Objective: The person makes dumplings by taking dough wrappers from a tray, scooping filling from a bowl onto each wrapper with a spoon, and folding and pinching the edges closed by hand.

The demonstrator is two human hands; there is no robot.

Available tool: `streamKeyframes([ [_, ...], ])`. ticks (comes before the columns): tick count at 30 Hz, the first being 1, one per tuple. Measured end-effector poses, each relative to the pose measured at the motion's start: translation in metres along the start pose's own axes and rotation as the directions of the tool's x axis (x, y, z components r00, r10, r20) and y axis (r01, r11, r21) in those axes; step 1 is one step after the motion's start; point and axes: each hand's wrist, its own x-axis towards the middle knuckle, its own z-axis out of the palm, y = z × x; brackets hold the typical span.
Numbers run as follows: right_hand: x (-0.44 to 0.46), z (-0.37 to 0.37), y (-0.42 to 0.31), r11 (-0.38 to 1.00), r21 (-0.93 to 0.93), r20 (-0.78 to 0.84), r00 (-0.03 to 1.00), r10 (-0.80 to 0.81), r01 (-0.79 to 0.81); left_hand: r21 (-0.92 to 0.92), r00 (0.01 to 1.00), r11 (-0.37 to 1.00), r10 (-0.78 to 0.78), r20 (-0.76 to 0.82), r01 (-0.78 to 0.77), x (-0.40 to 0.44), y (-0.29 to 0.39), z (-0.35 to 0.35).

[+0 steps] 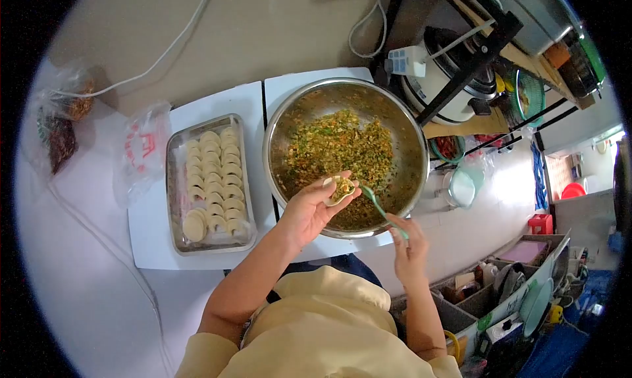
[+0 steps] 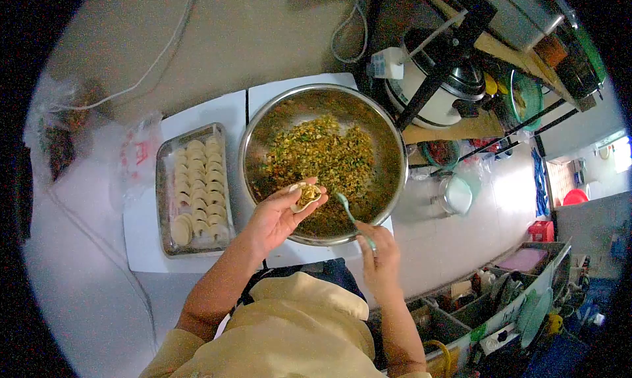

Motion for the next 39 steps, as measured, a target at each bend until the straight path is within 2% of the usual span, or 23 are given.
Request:
streamKeyframes([
  [1,0.0,0.004,-0.002,0.974,-0.202,0.073,0.993,-0.089,0.103,0.027,1.0,1.0,0.007,0.003,-0.007,0.0,-0.001,-0.001],
  [3,0.0,0.005,-0.007,0.98,-0.181,0.072,0.995,-0.073,0.085,0.055,1.0,0.998,0.013,0.006,-0.013,0.0,-0.002,-0.001],
  [5,-0.002,0.002,-0.007,0.997,-0.038,-0.107,0.992,-0.068,0.064,0.066,1.0,0.998,0.011,-0.014,-0.01,-0.001,-0.002,0.0],
  [6,-0.001,0.0,-0.01,0.997,-0.036,-0.106,0.992,-0.067,0.063,0.066,1.0,0.998,0.01,-0.015,-0.009,-0.001,-0.002,-0.002],
  [8,0.0,-0.004,-0.02,0.945,0.304,-0.225,0.973,-0.05,0.119,-0.003,1.0,1.0,-0.004,-0.004,0.004,-0.001,-0.002,-0.008],
  [12,-0.001,-0.013,-0.021,0.938,0.297,-0.195,0.973,-0.126,0.181,-0.014,0.999,1.0,-0.019,-0.042,0.018,-0.003,-0.002,-0.006],
  [14,-0.001,-0.014,-0.023,0.972,0.182,-0.037,0.989,-0.146,0.15,0.01,0.996,1.0,-0.004,-0.091,0.005,-0.003,-0.003,-0.005],
  [15,-0.001,-0.013,-0.024,0.972,0.181,-0.038,0.989,-0.145,0.15,0.01,0.996,1.0,-0.005,-0.091,0.006,-0.003,-0.003,-0.006],
  [17,0.001,-0.009,-0.025,0.987,0.012,-0.086,0.983,-0.16,0.162,0.02,0.998,0.999,-0.049,-0.049,0.05,-0.002,-0.004,-0.009],
  [21,0.001,-0.009,-0.027,0.981,0.086,-0.12,0.979,-0.162,0.173,0.027,0.997,0.999,-0.042,-0.06,0.044,-0.003,-0.004,-0.009],
  [23,-0.001,-0.009,-0.024,0.972,0.156,-0.049,0.984,-0.171,0.176,0.007,0.995,0.999,-0.031,-0.092,0.032,-0.003,-0.004,-0.007],
  [24,-0.001,-0.009,-0.024,0.972,0.155,-0.049,0.984,-0.17,0.175,0.006,0.995,0.999,-0.032,-0.092,0.033,-0.003,-0.004,-0.007],
  [26,0.001,-0.008,-0.023,0.988,0.0,-0.086,0.985,-0.152,0.153,0.032,0.996,0.998,-0.059,-0.071,0.061,-0.003,-0.003,-0.008],
  [30,0.01,-0.006,-0.02,0.997,0.055,-0.155,0.987,-0.05,0.059,0.076,0.997,0.996,-0.047,-0.06,0.051,-0.003,-0.003,-0.01],
  [32,0.016,-0.002,-0.009,0.916,-0.332,0.07,0.974,-0.216,0.227,0.117,0.999,0.993,-0.02,-0.045,0.025,-0.005,-0.001,-0.007],
  [33,0.018,0.0,-0.006,0.916,-0.333,0.07,0.974,-0.215,0.226,0.117,0.999,0.993,-0.022,-0.044,0.027,-0.005,0.0,-0.005],
  [35,0.019,0.008,-0.002,0.824,-0.462,0.331,0.926,-0.181,0.327,0.032,0.997,0.997,-0.065,-0.043,0.067,-0.006,0.003,-0.001],
  [39,0.021,0.009,-0.014,0.771,-0.485,0.414,0.885,-0.214,0.413,0.042,0.995,0.995,-0.088,-0.056,0.09,-0.013,0.008,0.009],
])
